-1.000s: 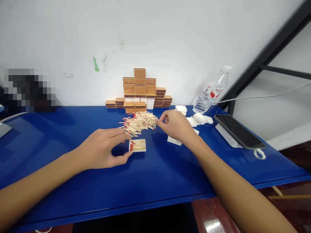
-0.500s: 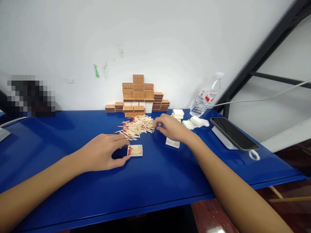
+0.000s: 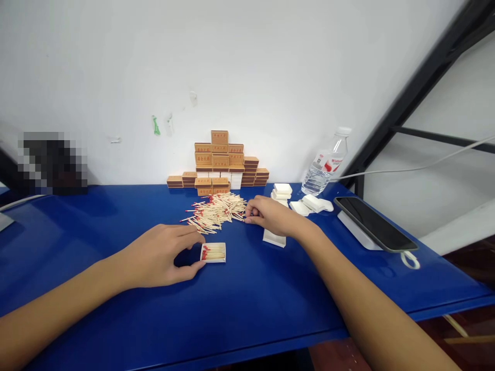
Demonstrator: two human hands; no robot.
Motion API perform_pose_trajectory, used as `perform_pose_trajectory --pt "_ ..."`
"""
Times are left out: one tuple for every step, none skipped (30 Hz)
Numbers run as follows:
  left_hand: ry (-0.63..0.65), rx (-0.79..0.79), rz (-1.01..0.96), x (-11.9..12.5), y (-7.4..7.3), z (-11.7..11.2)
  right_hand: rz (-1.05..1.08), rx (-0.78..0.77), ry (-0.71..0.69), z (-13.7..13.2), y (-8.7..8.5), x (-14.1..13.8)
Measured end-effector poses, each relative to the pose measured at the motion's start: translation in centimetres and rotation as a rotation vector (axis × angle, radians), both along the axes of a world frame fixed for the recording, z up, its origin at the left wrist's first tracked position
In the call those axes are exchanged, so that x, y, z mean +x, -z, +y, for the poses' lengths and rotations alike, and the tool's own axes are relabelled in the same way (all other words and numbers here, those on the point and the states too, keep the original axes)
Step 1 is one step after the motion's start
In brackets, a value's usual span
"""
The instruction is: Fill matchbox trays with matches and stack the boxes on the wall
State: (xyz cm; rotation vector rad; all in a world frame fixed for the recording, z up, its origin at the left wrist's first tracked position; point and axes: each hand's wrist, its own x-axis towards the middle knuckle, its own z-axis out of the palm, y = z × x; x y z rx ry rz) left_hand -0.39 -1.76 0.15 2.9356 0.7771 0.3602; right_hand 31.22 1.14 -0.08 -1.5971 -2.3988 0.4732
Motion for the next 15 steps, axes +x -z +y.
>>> perform_pose_trajectory --pt "-0.002 -0.001 -0.001 0.0 0.0 0.0 -0.011 -0.013 0.006 0.0 -0.1 0.1" --pt "-0.003 0.0 0.0 0.0 0.0 0.0 -0.024 -0.025 0.013 -0.1 -0.1 0.2" --pt "-0.002 0.0 0.002 -0.1 0.0 0.0 -0.035 -0.035 0.022 -0.2 -0.2 0.2" --pt "-0.002 0.001 0.004 -0.1 0.1 0.1 -0.043 -0.046 0.029 -0.3 -0.3 0.3" --pt "-0.003 0.003 0.007 -0.1 0.1 0.1 -0.044 -0.055 0.033 -0.4 -0.4 0.3" --pt "-0.005 0.004 0.009 -0.1 0.1 0.1 -0.041 -0.06 0.037 -0.6 -0.6 0.2" --pt "-0.01 0.007 0.009 -0.1 0.2 0.1 -0.032 -0.06 0.039 -0.8 -0.8 0.2" --pt "-0.017 0.01 0.005 -0.1 0.2 0.2 -0.018 -0.056 0.039 -1.0 -1.1 0.1" --pt "-0.028 0.012 0.0 -0.1 0.2 0.2 0.002 -0.05 0.033 -1.3 -1.4 -0.1" --pt "-0.041 0.013 -0.005 -0.1 0.2 0.2 0.028 -0.042 0.02 -1.6 -1.6 -0.3" --pt "-0.055 0.013 -0.01 0.0 0.2 0.1 0.058 -0.037 0.001 -2.0 -1.9 -0.7" --pt "-0.069 0.014 -0.016 0.0 0.2 0.1 0.096 -0.036 -0.023 -2.4 -2.1 -1.2" --pt "-0.08 0.016 -0.02 0.1 0.2 0.1 0.135 -0.038 -0.051 -2.8 -2.3 -1.8" --pt "-0.087 0.019 -0.022 0.1 0.2 0.1 0.17 -0.044 -0.08 -3.2 -2.4 -2.5" --pt "-0.091 0.024 -0.025 0.2 0.2 0.0 0.201 -0.049 -0.11 -3.6 -2.4 -3.3"
